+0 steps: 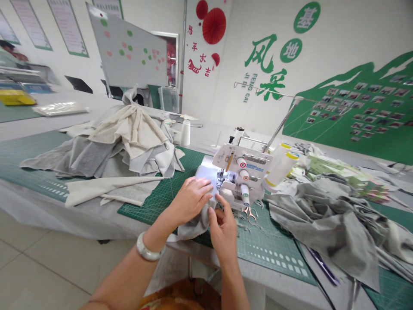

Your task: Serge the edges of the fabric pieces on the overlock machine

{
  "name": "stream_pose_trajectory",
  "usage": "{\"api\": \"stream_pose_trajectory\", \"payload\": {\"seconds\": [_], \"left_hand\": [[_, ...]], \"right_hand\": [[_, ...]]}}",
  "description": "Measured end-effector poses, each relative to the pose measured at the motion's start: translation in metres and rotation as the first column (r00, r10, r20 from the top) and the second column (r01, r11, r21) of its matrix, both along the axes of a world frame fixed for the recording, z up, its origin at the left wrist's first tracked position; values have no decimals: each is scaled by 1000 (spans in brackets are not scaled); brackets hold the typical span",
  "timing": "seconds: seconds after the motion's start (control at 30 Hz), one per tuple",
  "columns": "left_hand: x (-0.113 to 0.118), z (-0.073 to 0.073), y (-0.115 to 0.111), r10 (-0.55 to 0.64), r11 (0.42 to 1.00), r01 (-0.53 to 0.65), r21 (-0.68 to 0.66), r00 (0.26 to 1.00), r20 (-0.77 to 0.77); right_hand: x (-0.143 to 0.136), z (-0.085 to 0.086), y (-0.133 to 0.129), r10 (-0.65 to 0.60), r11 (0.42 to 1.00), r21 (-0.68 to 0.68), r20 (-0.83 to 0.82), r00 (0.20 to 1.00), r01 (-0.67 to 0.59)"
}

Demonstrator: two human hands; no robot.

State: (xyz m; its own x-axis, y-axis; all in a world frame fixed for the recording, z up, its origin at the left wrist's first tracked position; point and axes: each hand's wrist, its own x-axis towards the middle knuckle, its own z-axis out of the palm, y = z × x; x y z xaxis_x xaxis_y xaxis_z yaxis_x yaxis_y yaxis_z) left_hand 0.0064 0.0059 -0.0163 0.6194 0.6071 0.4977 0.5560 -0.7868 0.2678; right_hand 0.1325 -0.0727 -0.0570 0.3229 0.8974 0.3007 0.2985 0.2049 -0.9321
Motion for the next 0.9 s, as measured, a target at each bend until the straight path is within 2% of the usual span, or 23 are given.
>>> {"api": "stream_pose_trajectory", "payload": {"seconds": [0.2,0.47,0.9], "left_hand": [[1,4,-9,-4,1000,2,26,997,73],[1,3,-11,-24,1000,25,-14,999,29],[-1,-2,-8,-28,997,25,66,999,36]], "right_hand": [[2,-1,0,-22,999,32,-19,1000,23],[3,1,3,-27,996,87,-12,1000,28],[2,2,2,37,999,5,-19,999,-37]]}}
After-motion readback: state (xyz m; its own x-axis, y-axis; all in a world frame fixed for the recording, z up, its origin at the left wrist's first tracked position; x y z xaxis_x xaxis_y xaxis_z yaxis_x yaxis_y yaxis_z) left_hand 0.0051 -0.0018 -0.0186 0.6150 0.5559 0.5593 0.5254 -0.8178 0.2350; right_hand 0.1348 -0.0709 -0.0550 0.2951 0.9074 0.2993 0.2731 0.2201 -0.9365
